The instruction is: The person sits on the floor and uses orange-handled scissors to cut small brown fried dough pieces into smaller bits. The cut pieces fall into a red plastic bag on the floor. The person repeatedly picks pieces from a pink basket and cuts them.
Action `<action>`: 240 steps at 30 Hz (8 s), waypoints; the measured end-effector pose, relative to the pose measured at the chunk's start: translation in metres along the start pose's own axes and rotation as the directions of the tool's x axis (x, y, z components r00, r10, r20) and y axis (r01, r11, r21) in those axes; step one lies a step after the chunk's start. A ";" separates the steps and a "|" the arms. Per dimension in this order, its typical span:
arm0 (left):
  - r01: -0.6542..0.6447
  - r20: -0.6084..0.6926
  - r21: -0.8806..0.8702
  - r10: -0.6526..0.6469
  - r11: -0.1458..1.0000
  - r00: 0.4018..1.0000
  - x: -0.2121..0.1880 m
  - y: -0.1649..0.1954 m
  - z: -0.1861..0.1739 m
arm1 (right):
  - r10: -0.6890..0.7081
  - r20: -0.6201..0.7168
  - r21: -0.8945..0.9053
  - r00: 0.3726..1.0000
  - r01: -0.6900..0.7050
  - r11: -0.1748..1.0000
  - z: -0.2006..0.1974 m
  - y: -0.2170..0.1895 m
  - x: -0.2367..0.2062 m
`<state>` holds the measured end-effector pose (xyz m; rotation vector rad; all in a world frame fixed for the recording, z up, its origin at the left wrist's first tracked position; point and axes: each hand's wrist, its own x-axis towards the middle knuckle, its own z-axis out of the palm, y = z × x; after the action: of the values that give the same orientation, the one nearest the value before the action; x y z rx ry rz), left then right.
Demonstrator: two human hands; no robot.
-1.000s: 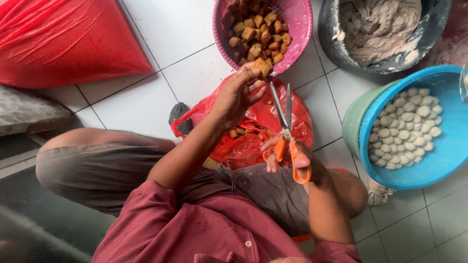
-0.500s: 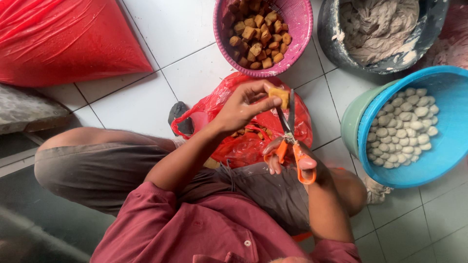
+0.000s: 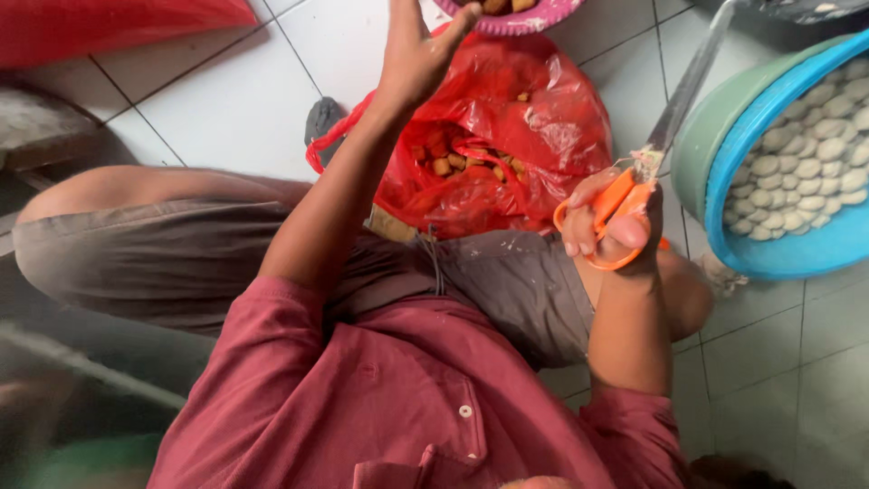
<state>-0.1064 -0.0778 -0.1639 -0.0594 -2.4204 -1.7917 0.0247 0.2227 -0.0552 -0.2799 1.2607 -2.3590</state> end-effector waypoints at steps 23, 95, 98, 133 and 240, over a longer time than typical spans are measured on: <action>-0.145 0.727 0.625 -0.504 0.767 0.467 -0.117 -0.103 0.053 | 0.134 -0.130 -0.117 0.982 -0.149 0.982 0.013 -0.013 0.021; 0.377 0.442 -0.631 -0.085 0.678 0.893 -0.048 0.151 0.001 | 0.333 0.137 -0.093 0.933 -0.323 0.942 0.056 -0.030 0.014; 0.389 0.464 -0.602 -0.091 0.697 0.881 -0.046 0.143 0.011 | 0.298 0.048 -0.095 0.953 -0.293 0.951 0.045 -0.025 0.014; 0.315 0.270 -0.729 -0.167 0.608 0.948 -0.029 0.126 -0.006 | 0.445 0.266 -0.255 0.855 -0.383 0.888 0.050 -0.031 0.022; 0.402 0.466 -0.784 0.022 0.473 0.884 -0.068 0.157 0.089 | -0.192 -0.361 -0.648 0.912 -0.097 0.756 0.032 -0.026 0.019</action>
<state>-0.0292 0.0569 -0.0494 -0.2980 -1.3883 -3.2331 0.0128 0.2031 -0.0160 -0.0162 2.3089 -1.9728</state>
